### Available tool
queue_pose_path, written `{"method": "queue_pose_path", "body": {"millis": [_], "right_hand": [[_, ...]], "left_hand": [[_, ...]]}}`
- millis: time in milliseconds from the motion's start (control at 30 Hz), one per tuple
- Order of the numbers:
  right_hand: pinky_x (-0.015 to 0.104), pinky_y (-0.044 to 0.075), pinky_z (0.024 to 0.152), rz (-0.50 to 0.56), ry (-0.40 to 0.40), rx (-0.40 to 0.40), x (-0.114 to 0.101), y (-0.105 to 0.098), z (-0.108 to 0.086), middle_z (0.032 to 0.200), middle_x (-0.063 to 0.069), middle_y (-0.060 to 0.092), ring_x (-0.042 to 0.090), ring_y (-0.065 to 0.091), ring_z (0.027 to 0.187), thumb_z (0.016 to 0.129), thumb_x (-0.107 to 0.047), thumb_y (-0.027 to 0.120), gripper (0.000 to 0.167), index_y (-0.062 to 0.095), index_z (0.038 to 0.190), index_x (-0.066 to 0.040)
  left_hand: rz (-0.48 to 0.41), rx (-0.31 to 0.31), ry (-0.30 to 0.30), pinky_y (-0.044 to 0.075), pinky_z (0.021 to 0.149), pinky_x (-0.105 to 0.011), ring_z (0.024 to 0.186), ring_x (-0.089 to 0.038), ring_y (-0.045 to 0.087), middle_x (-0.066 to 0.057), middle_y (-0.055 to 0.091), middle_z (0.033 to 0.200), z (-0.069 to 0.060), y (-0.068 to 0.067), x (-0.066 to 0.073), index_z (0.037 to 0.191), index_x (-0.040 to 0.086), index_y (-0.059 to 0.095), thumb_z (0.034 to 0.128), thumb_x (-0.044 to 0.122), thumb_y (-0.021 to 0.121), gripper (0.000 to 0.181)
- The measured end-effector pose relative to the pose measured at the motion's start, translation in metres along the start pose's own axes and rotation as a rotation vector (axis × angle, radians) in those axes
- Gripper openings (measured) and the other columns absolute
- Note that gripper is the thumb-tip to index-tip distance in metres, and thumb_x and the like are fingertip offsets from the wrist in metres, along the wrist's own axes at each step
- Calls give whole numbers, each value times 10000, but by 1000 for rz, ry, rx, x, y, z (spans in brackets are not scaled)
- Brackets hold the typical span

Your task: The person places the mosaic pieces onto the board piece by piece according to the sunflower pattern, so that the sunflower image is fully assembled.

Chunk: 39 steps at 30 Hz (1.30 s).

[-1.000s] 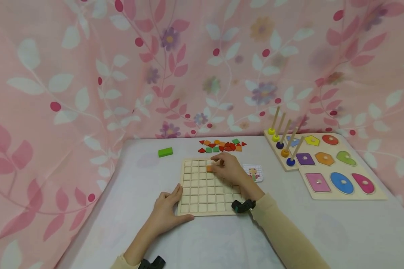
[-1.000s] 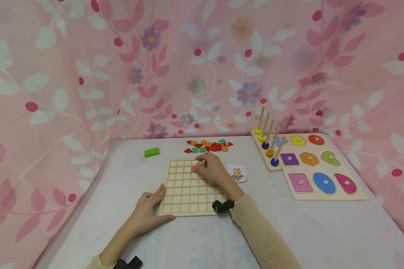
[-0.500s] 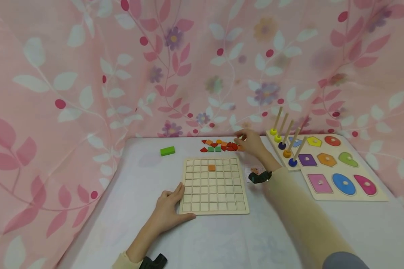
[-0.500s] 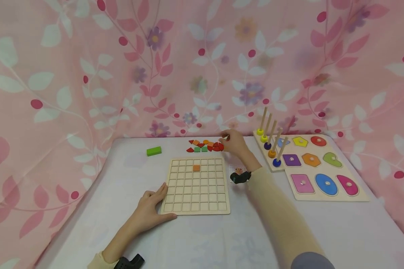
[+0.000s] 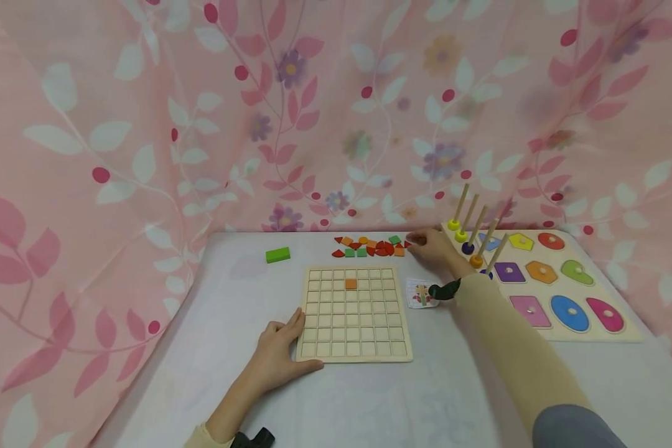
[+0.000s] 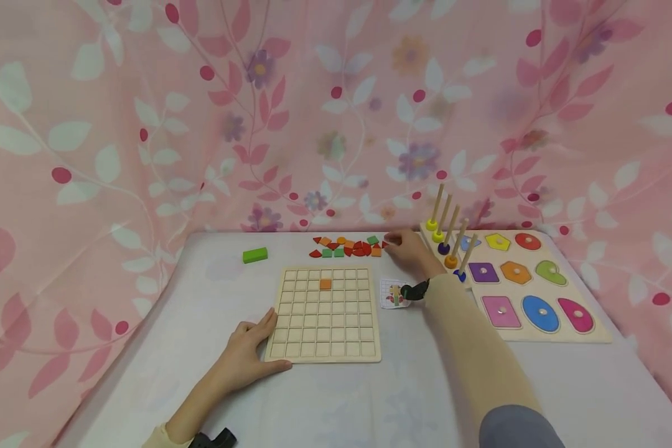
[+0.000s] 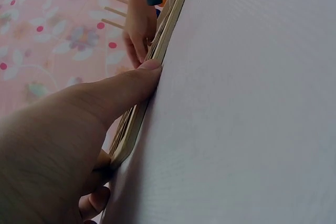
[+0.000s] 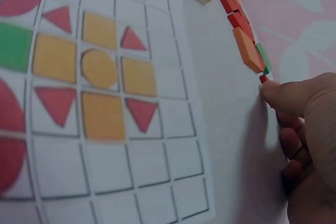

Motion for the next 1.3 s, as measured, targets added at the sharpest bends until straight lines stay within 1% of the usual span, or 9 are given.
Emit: {"method": "queue_pose_path", "body": {"millis": [167,367,467,667,800,933,1033,1200,1300], "right_hand": [[554,450,1094,-53,-17,13,6,8,-5,1368,207,670,389,607,1246,1059,-245,665,382,685,1387,-51],[554,459,1079,-96,-23,30,7,5,-4,1338,201,683,383,627,1221,1061,-228,658,352,708,1361,-52],[554,455,1089,-92,-36,34,6,4,-3,1346,208,679,388,626,1235,1065,-213,650,348,704,1363,-41],[562,458,1074,-60,-77,28,1,7,-3,1339,241,657,399,607,1192,1066,-171,639,345,685,1369,-13],[569,468,1051,-59,-112,40,-4,7,-4,1308,263,658,409,610,1170,1055,-143,645,320,697,1330,12],[547,483,1000,-60,-124,49,-6,5,-4,1249,248,682,382,613,1083,1056,-133,645,295,703,1299,24],[527,488,1004,-74,-115,39,-4,3,-2,1230,220,697,355,619,1072,1064,-162,653,296,709,1297,12],[523,494,1052,-83,-100,20,-3,-2,0,1227,186,714,345,640,1130,1059,-231,680,323,725,1287,-6],[493,500,1017,-56,-111,13,-7,-4,0,1191,175,720,335,629,1084,1056,-236,687,331,727,1283,1]], "left_hand": [[-14,-10,-11,410,877,-341,1077,-132,405,-51,335,1724,-6,6,-3,1607,53,436,732,657,898,1160],[-14,-9,-4,412,883,-352,1086,-136,410,-44,337,1723,-4,9,-3,1611,64,437,730,658,899,1158],[-9,-8,3,411,879,-351,1080,-137,408,-55,342,1721,-3,9,-2,1610,58,437,731,665,894,1162],[1,-5,7,405,878,-346,1070,-132,404,-62,348,1717,-3,7,-2,1602,51,449,734,663,894,1151],[6,-9,11,402,890,-365,1071,-140,409,-72,348,1715,-2,7,0,1601,44,448,736,672,888,1155],[11,-9,20,401,892,-370,1070,-141,410,-80,350,1714,-1,5,2,1602,40,445,738,677,884,1160],[13,-7,17,401,895,-366,1075,-137,412,-75,345,1715,0,4,2,1603,43,442,739,674,884,1158],[18,-4,10,410,897,-367,1088,-145,421,-76,342,1716,0,1,2,1603,41,439,738,668,887,1158],[20,-2,8,412,889,-365,1080,-150,419,-81,346,1715,-1,-1,2,1602,34,438,735,655,895,1160]]}}
Point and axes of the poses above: each hand's wrist, its own z-axis towards the middle knuckle, its own y-axis out of the palm, x = y × z, the point moved 9 cm from there along z, towards the middle knuckle
